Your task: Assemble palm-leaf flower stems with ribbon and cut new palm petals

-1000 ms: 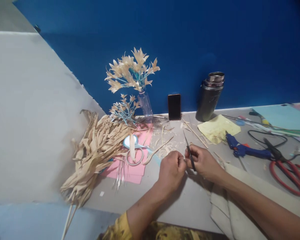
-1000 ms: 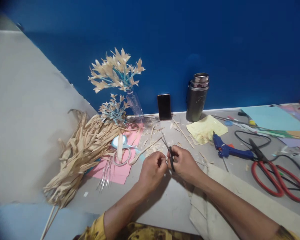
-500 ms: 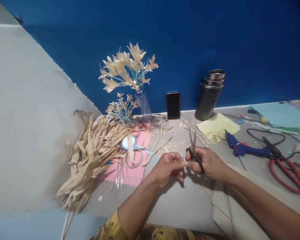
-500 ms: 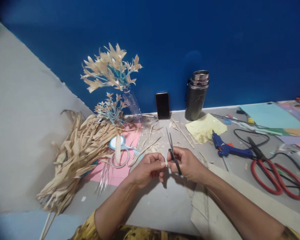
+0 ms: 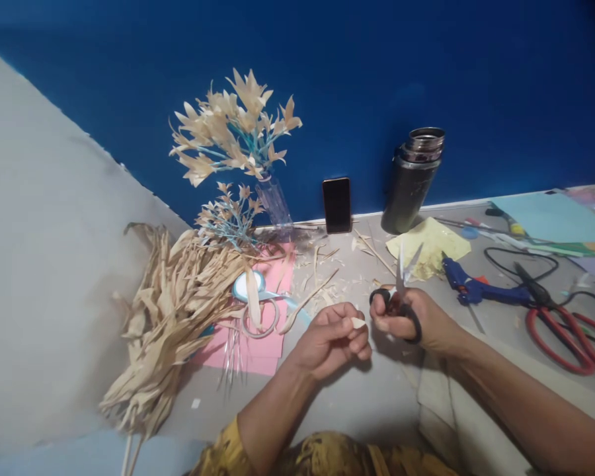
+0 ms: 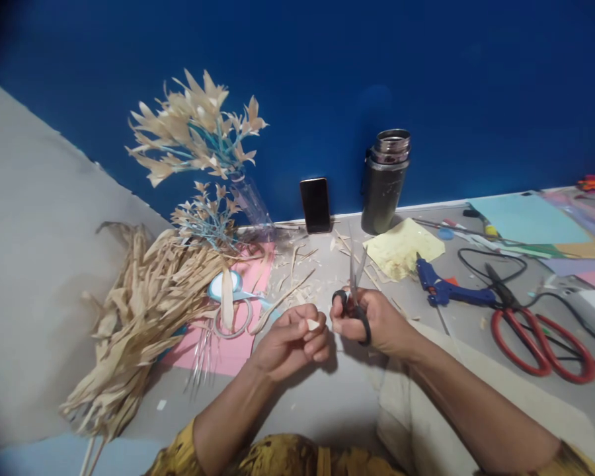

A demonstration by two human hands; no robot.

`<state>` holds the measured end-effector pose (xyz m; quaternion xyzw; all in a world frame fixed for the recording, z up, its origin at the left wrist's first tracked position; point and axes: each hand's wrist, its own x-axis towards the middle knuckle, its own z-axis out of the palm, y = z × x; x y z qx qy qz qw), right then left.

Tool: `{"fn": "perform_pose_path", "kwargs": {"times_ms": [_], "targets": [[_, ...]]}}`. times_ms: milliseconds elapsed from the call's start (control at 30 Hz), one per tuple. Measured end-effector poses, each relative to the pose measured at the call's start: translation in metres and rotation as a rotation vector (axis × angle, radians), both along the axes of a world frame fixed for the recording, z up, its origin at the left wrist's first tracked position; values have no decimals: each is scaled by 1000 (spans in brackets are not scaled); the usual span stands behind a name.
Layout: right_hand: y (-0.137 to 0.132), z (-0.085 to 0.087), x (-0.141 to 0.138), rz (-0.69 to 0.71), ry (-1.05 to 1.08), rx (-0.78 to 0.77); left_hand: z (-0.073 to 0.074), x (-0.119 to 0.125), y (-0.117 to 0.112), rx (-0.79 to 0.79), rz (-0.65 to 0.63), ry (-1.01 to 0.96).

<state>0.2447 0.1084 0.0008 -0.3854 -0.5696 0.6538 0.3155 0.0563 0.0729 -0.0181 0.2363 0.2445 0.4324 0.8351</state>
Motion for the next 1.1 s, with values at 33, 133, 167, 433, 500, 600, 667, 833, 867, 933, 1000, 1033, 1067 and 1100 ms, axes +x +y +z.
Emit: {"fn": "perform_pose_path", "kwargs": {"times_ms": [33, 133, 167, 433, 500, 600, 667, 833, 867, 933, 1000, 1033, 1067, 1100], "targets": [[0, -1, -2, -11, 19, -10, -1, 0, 1, 11, 35, 48], [-3, -4, -8, -22, 26, -10, -5, 3, 0, 46, 98, 198], [-5, -4, -10, -22, 9, -6, -7, 4, -1, 60, 112, 241], [-10, -3, -13, -27, 31, -108, -14, 13, -9, 43, 90, 127], [-8, -6, -11, -22, 128, -165, -11, 15, -9, 24, 77, 54], [-3, -12, -7, -31, 336, -234, -6, 13, -7, -15, 89, -33], [0, -15, -5, -48, 349, -207, -5, 9, -6, -28, 123, -40], [-2, -15, -8, -68, 49, -53, -12, 6, -6, 19, 171, 115], [-4, -14, -10, -75, 14, -36, -13, 7, -7, 29, 169, 141], [-6, -12, -14, -95, -12, 4, -14, 8, -8, 24, 157, 144], [-8, -11, -16, -99, 24, 12, -14, 10, -9, -9, 146, 91], [-8, -12, -17, -98, 55, -8, -14, 11, -9, -19, 141, 69], [-9, -13, -18, -89, 90, -46, -14, 11, -9, -18, 144, 65], [-10, -14, -18, -76, 127, -90, -14, 12, -8, -5, 152, 83]]}}
